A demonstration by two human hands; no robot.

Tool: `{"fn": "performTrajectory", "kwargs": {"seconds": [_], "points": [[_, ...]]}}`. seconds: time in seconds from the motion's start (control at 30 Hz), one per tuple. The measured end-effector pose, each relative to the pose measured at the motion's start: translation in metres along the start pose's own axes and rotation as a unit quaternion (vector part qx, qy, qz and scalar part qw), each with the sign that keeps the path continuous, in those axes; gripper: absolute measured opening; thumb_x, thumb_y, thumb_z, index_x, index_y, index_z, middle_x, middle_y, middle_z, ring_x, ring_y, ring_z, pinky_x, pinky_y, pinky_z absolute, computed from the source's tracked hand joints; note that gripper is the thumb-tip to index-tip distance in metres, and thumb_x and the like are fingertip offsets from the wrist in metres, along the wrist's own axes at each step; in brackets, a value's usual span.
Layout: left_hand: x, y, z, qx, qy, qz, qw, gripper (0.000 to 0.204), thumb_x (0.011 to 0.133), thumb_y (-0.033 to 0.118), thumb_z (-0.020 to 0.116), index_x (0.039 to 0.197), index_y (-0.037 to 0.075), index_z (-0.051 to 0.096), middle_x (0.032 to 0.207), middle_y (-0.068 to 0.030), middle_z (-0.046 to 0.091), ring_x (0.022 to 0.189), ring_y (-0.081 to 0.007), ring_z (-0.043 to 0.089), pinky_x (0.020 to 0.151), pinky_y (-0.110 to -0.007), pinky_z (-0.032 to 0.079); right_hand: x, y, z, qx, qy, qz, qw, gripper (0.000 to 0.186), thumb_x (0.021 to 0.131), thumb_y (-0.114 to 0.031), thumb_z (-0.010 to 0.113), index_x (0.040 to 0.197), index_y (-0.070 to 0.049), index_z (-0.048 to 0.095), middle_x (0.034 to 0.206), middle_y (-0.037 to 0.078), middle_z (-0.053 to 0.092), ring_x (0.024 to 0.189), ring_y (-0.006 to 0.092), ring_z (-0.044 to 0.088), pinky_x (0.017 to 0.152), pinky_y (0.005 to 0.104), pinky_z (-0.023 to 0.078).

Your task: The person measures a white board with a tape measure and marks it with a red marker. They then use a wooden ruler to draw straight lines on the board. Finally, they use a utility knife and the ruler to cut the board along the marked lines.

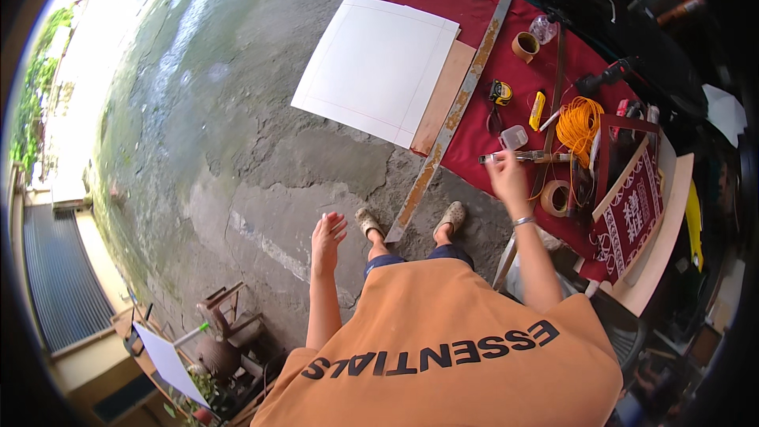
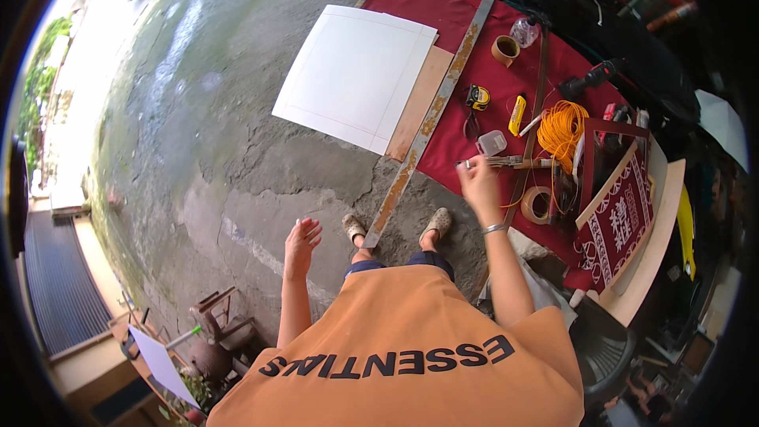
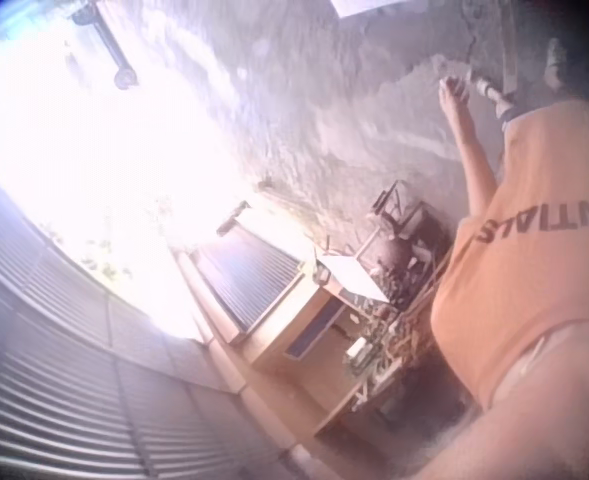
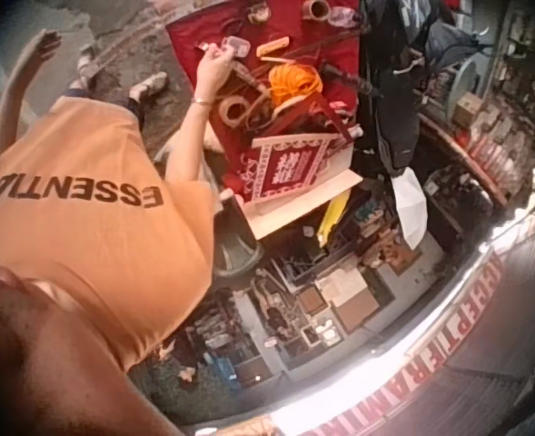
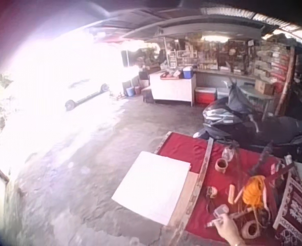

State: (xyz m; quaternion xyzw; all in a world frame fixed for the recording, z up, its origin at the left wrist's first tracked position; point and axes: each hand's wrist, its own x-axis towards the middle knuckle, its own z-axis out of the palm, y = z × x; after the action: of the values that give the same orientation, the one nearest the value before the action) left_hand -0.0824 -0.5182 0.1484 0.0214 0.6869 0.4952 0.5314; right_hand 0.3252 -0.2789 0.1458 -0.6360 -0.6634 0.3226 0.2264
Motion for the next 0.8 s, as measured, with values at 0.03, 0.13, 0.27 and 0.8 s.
{"fn": "performTrajectory", "kwargs": {"seconds": [0.03,0.13,0.27,0.8], "points": [[0.009,-0.004,-0.015,-0.005,0.002,-0.013,1.0,0.047,0.106,0.045,0.048,0.13,0.005,0.057,0.127,-0.0096,0.066,0.113,-0.0219,0.064,0.093,-0.037,0.048,-0.022,-0.013,0.036,0.042,-0.004,0.052,0.998,0.04,0.093,-0.038,0.07,0.109,-0.003,0.056,0.08,0.015,0.069,0.075,0.0349,0.069,0.068,0.0452,0.053],[0.04,-0.007,-0.043,0.016,-0.05,-0.053,0.997,0.046,0.106,0.044,0.049,0.131,0.005,0.056,0.126,-0.0098,0.066,0.112,-0.0223,0.065,0.092,-0.037,0.049,-0.073,-0.013,0.149,0.043,-0.079,0.241,0.966,0.082,0.082,-0.056,0.078,0.13,0.002,0.046,0.112,0.023,0.067,0.104,0.0362,0.067,0.088,0.0455,0.052],[0.066,0.002,-0.086,0.101,-0.134,-0.055,0.984,0.05,0.105,0.045,0.052,0.132,0.004,0.057,0.125,-0.0107,0.067,0.112,-0.0239,0.065,0.09,-0.036,0.049,-0.097,-0.029,0.253,0.067,0.054,0.254,0.963,0.097,0.075,-0.054,0.082,0.136,0.008,0.04,0.124,0.033,0.061,0.116,0.0458,0.061,0.096,0.0484,0.05],[0.185,0.114,-0.101,0.2,-0.211,-0.017,0.957,0.048,0.104,0.046,0.052,0.129,0.005,0.058,0.123,-0.0107,0.067,0.108,-0.025,0.066,0.087,-0.038,0.049,-0.115,0.022,0.208,0.027,0.303,0.326,0.895,0.051,0.08,-0.042,0.08,0.104,-0.001,0.061,0.094,0.021,0.072,0.089,0.0406,0.07,0.077,0.0492,0.054]]}}
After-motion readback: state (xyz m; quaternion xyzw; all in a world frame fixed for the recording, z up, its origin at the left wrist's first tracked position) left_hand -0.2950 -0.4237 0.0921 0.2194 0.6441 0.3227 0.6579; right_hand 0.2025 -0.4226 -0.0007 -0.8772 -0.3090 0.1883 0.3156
